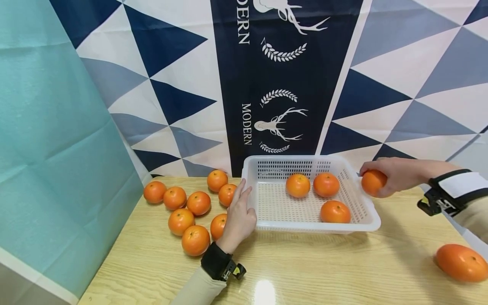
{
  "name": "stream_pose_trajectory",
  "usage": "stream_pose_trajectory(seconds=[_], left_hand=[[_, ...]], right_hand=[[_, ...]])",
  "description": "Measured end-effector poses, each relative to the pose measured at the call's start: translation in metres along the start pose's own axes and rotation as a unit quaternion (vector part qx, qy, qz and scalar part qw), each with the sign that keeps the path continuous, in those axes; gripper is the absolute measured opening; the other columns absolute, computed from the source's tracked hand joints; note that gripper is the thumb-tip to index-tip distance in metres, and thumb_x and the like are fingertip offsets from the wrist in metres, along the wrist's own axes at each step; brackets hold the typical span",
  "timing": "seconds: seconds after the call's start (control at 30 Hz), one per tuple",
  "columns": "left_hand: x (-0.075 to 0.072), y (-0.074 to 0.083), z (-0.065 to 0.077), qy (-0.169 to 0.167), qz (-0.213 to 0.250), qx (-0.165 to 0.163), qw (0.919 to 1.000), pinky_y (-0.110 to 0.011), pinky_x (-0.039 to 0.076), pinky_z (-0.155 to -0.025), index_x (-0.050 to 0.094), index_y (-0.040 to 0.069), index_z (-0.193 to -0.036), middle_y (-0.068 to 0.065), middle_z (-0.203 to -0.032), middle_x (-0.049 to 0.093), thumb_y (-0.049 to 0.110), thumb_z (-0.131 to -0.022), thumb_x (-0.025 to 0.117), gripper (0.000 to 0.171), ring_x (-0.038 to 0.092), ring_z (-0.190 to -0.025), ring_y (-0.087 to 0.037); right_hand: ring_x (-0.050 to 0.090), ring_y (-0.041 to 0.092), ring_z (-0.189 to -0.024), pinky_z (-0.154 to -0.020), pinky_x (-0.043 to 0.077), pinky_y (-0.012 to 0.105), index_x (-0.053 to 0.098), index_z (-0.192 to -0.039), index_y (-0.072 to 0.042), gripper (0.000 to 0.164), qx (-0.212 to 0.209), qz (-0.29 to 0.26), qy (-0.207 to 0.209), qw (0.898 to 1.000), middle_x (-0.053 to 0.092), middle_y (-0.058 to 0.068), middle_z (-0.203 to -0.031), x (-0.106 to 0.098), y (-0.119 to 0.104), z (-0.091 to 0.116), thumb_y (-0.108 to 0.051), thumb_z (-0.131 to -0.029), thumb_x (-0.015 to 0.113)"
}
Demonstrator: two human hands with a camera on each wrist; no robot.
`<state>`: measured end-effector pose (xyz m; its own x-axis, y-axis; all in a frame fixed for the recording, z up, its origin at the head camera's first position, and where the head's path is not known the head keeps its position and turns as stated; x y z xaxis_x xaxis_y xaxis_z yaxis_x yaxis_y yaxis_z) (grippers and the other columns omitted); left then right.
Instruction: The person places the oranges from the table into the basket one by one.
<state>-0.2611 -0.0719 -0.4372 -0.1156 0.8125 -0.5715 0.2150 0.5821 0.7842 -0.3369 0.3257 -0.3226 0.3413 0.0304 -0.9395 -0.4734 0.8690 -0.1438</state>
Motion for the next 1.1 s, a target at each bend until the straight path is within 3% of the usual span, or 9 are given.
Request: stream_pose_trajectory(seconds=[0.13,0.3,0.6,0.83,1.1], left_hand=[[0.0,0.0,-0.001,0.001,-0.001,0.0,1.0,-0.066,0.036,-0.137,0.055,-0.004,-0.161,-0.015,-0.187,0.031,-0.001,-0.096,0.053,0.065,0.041,-0.169,-0.044],[0.0,0.0,-0.001,-0.001,0.0,0.001,1.0,-0.067,0.037,-0.136,0.055,-0.005,-0.161,-0.016,-0.186,0.032,-0.002,-0.095,0.052,0.066,0.042,-0.168,-0.044],[0.0,0.002,-0.001,-0.004,0.001,-0.001,1.0,-0.066,0.036,-0.137,0.055,-0.005,-0.161,-0.016,-0.187,0.031,-0.001,-0.096,0.052,0.066,0.04,-0.169,-0.044],[0.0,0.001,0.0,-0.002,0.003,-0.001,1.0,-0.068,0.036,-0.136,0.055,-0.007,-0.16,-0.017,-0.186,0.031,-0.002,-0.095,0.052,0.065,0.041,-0.168,-0.045],[-0.001,0.001,-0.001,-0.004,0.003,0.001,1.0,-0.066,0.037,-0.136,0.055,-0.006,-0.161,-0.016,-0.186,0.031,-0.001,-0.096,0.052,0.065,0.041,-0.168,-0.044]], right_hand=[[0.062,0.021,-0.096,-0.082,0.056,0.039,0.067,-0.137,-0.015,0.061,-0.003,0.025,-0.004,1.0,0.067,0.006,-0.114,-0.002,-0.018,-0.01,-0.022,-0.083,0.094],[0.063,0.022,-0.098,-0.087,0.062,0.044,0.067,-0.139,-0.016,0.064,-0.02,0.011,-0.023,0.999,0.066,0.009,-0.118,-0.001,-0.041,-0.021,-0.021,-0.083,0.095],[0.064,0.021,-0.104,-0.091,0.063,0.042,0.065,-0.143,-0.017,0.068,-0.06,-0.009,-0.056,0.997,0.063,0.009,-0.124,0.005,-0.087,-0.036,-0.017,-0.083,0.096],[0.061,0.018,-0.105,-0.088,0.055,0.036,0.068,-0.137,-0.026,0.062,-0.081,-0.006,-0.066,0.995,0.062,0.003,-0.124,0.011,-0.123,-0.046,-0.018,-0.083,0.095],[0.06,0.018,-0.106,-0.091,0.054,0.037,0.068,-0.136,-0.028,0.061,-0.112,0.019,-0.072,0.991,0.061,0.002,-0.123,0.019,-0.147,-0.053,-0.019,-0.083,0.097]])
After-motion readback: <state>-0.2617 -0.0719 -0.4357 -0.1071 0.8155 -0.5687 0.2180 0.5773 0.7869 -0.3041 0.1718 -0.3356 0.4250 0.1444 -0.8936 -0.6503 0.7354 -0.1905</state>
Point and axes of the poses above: each hand's wrist, its own z-axis away from the middle knuckle, its own x-axis out of the palm, y = z × x, the point moved 6 cm from there along -z, towards the middle knuckle
